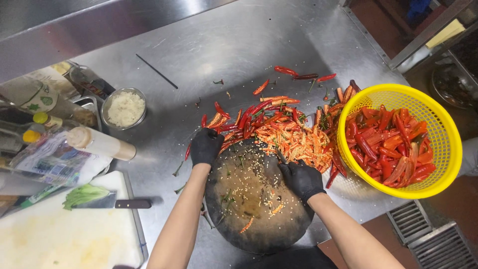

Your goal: Deseeding sliced red chili peppers by hand on a cutting board

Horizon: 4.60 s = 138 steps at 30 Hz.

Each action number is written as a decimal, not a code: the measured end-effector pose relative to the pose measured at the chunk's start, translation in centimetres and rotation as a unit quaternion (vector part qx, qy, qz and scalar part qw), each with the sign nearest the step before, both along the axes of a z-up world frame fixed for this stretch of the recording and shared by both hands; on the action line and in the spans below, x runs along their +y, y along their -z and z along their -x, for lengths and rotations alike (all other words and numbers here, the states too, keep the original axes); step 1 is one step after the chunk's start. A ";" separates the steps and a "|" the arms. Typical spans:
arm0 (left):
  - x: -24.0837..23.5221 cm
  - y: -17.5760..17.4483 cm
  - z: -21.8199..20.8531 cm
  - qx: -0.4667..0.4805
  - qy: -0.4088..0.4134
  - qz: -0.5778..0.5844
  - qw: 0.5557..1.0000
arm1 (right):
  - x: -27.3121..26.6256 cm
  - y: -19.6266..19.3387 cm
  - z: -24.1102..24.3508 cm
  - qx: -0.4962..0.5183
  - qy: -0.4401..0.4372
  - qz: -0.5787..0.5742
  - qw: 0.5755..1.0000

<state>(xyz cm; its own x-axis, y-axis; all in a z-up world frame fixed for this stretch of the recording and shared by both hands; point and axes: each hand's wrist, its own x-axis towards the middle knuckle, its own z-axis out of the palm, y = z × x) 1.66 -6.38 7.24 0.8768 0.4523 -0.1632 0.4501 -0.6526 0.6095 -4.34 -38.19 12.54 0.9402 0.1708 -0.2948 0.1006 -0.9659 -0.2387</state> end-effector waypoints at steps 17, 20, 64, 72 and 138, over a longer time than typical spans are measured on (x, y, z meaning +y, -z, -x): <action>-15.2 2.5 14.8 0.171 -0.058 0.054 0.982 | 0.2 2.3 3.8 -0.064 -0.225 -0.042 0.971; -15.6 3.3 15.5 0.183 -0.094 0.092 0.974 | 0.5 2.2 3.2 0.003 -0.217 -0.054 0.975; 3.5 7.7 3.5 0.244 -0.080 -0.118 0.959 | -2.2 1.0 -2.2 0.036 -0.124 -0.036 0.991; -1.8 -1.0 4.6 0.093 -0.120 -0.017 0.988 | -2.4 -0.5 -2.0 0.051 -0.130 -0.046 0.989; 5.5 7.3 14.1 0.213 -0.050 0.141 0.965 | -1.0 1.7 -1.8 0.040 -0.156 -0.005 0.987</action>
